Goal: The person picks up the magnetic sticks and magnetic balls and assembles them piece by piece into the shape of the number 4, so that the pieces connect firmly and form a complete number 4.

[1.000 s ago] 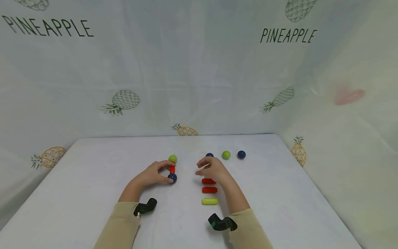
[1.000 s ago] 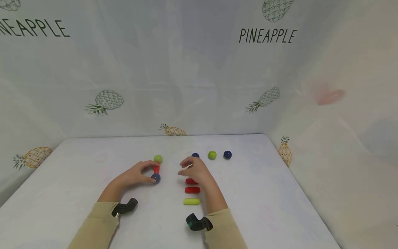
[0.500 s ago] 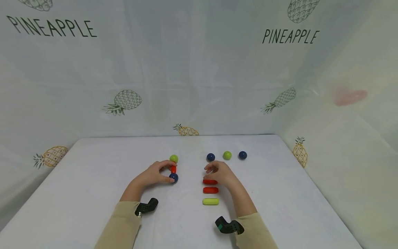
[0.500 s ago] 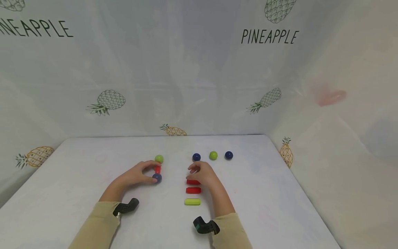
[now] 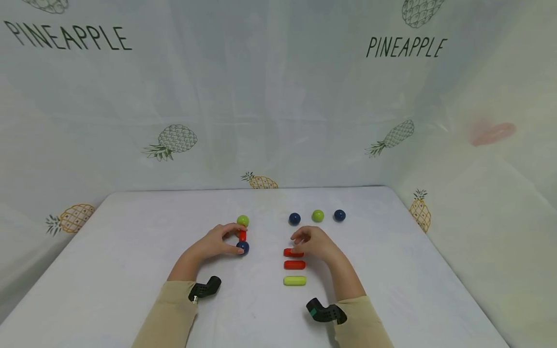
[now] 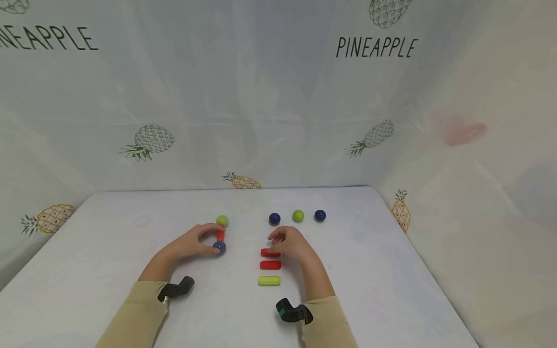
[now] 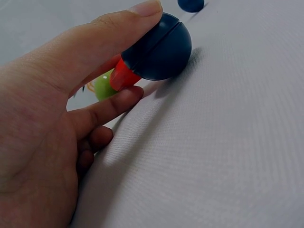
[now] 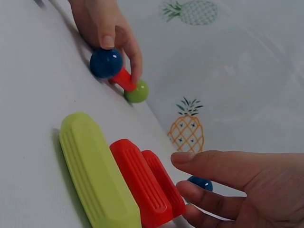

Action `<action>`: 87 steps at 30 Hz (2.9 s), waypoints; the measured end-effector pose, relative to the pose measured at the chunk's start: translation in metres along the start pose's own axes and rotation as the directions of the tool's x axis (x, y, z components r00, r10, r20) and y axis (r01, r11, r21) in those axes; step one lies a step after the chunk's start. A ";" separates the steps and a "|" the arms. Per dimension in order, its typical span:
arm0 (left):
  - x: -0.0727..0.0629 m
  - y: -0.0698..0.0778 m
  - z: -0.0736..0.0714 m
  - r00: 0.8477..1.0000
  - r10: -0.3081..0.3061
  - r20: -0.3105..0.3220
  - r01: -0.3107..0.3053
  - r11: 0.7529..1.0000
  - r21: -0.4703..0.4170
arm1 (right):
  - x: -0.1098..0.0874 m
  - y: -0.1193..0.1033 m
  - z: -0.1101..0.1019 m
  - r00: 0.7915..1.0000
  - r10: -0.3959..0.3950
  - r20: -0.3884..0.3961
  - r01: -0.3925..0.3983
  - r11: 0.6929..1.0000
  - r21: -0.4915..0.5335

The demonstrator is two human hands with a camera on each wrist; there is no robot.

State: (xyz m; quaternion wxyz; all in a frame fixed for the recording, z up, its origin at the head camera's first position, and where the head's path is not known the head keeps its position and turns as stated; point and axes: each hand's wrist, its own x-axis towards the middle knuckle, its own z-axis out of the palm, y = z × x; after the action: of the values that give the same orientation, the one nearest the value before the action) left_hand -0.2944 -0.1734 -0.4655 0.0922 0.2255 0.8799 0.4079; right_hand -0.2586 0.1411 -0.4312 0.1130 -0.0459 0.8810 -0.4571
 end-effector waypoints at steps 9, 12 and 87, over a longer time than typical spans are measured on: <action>0.001 -0.001 0.000 1.000 0.003 -0.008 -0.003 1.000 0.011 | 0.000 0.003 0.000 1.000 -0.005 0.030 0.006 0.999 -0.034; 0.001 -0.002 0.000 1.000 0.014 -0.006 -0.014 1.000 0.012 | -0.001 0.004 0.001 0.999 0.005 0.034 -0.004 0.999 -0.038; 0.000 -0.001 -0.001 1.000 0.025 0.013 -0.024 1.000 -0.019 | 0.027 -0.049 0.048 0.989 -0.072 0.129 0.079 0.996 -0.051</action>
State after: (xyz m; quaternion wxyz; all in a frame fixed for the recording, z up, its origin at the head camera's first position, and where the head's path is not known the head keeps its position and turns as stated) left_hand -0.2955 -0.1745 -0.4658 0.0952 0.2381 0.8726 0.4157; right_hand -0.2740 0.0696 -0.4224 0.1502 -0.1112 0.8821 -0.4325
